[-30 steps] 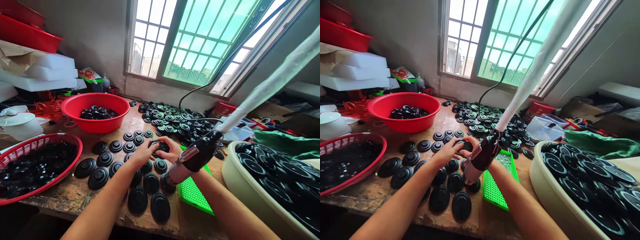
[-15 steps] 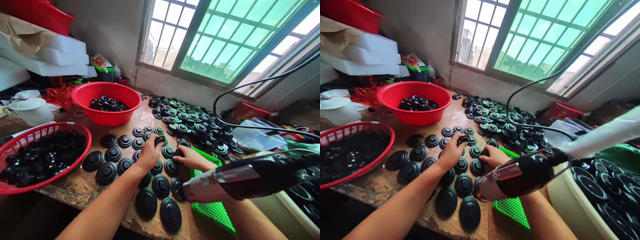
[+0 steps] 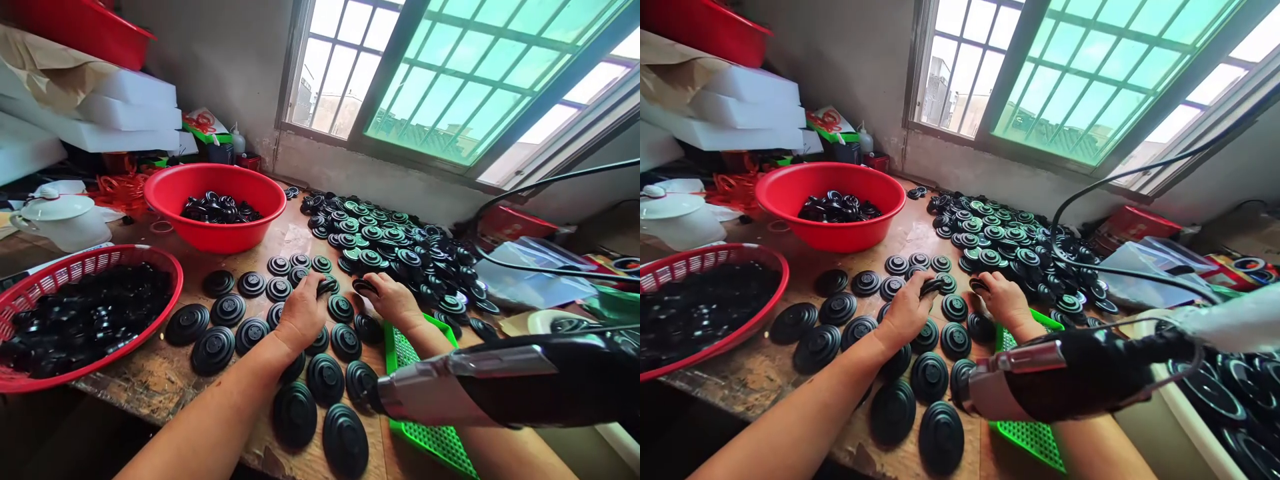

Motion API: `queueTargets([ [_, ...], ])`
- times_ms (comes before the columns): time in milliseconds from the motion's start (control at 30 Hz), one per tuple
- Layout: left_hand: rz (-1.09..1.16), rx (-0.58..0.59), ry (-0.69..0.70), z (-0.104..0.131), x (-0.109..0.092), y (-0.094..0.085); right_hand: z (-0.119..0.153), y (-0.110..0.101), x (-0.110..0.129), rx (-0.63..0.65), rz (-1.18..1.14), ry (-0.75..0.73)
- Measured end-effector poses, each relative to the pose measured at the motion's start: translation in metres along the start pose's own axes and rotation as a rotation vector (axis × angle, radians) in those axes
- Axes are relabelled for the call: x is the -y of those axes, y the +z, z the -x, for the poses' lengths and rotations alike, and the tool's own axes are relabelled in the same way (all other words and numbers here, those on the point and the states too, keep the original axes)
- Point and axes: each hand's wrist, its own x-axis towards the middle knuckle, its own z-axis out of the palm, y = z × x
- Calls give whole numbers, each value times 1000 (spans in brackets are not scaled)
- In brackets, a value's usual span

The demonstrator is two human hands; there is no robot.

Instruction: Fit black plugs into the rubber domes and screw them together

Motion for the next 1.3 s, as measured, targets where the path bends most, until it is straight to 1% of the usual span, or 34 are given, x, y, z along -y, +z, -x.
queueTargets([
  [67, 17, -14, 0, 0, 0, 0, 1, 2, 10, 4, 10, -66],
  [167, 45, -40, -20, -1, 1, 0, 1, 7, 20, 64, -17, -183],
  [267, 81, -44, -49, -2, 1, 0, -2, 9, 17, 154, -76, -289],
  [333, 106, -33, -72, -2, 1, 0, -7, 6, 8, 194, -112, -302],
  [400, 122, -32, -83, -3, 1, 0, -13, 3, -5, 180, -125, -230],
  [467, 137, -44, -85, -4, 0, -1, -20, 3, -17, 138, -104, -87],
  [533, 160, -68, -104, -5, -1, -2, -25, 7, -25, 125, -72, 42],
  [567, 175, -88, -122, -6, -1, -3, -28, 10, -27, 132, -63, 75],
  [633, 209, -145, -161, -9, -2, -6, -33, 14, -25, 158, -73, 68],
  [700, 236, -210, -184, -11, -2, -8, -38, 16, -18, 179, -110, -1],
  [800, 262, -271, -200, -14, -1, -11, -46, 12, 0, 204, -165, -115],
  [900, 305, -285, -223, -16, 1, -12, -55, 2, 20, 237, -196, -208],
  [967, 367, -296, -265, -18, 2, -13, -62, -3, 31, 250, -203, -246],
  [1067, 454, -378, -337, -21, 5, -15, -79, -3, 44, 195, -191, -199],
  [1167, 479, -514, -337, -24, 8, -20, -98, 8, 57, 154, -185, -117],
  [1233, 492, -598, -335, -26, 9, -24, -107, 16, 68, 150, -202, -108],
  [1300, 533, -661, -353, -27, 8, -27, -112, 21, 80, 136, -245, -138],
])
